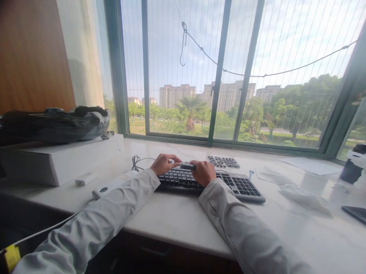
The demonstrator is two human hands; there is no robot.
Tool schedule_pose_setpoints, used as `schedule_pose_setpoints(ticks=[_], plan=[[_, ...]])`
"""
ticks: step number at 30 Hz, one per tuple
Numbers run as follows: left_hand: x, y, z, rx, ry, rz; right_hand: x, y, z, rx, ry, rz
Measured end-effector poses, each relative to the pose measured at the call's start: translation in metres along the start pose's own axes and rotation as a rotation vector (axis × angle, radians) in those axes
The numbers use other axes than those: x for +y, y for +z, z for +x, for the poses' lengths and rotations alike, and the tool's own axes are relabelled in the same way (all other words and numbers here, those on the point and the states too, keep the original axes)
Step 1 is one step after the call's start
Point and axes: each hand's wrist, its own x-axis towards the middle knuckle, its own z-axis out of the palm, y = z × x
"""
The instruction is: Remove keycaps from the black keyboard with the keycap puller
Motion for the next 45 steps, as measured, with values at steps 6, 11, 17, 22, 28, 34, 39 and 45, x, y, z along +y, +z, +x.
schedule_pose_setpoints(ticks=[6,11,17,22,28,34,39,45], plan=[[-0.009,0.0,-0.002,-0.027,-0.011,0.192,0.032,-0.017,-0.005,-0.061,-0.027,-0.172],[-0.009,-0.001,-0.002,-0.063,0.013,0.237,0.063,-0.016,-0.012,-0.063,0.228,-0.201],[-0.014,-0.007,-0.002,-0.084,0.001,0.28,0.077,-0.01,-0.01,-0.079,0.216,-0.132],[-0.02,-0.015,-0.001,-0.12,-0.058,0.338,0.073,-0.006,-0.007,-0.157,0.112,-0.092],[-0.021,-0.025,-0.001,-0.126,-0.144,0.434,0.065,-0.006,-0.009,-0.168,0.04,-0.009],[-0.018,-0.03,0.018,-0.146,-0.146,0.573,0.067,-0.003,-0.007,-0.138,0.038,0.052],[-0.023,-0.018,0.058,-0.29,-0.123,0.6,0.07,0.0,-0.005,-0.145,0.045,0.073],[-0.046,0.016,0.107,-0.464,-0.247,0.534,0.077,0.001,-0.007,-0.139,0.075,0.098]])
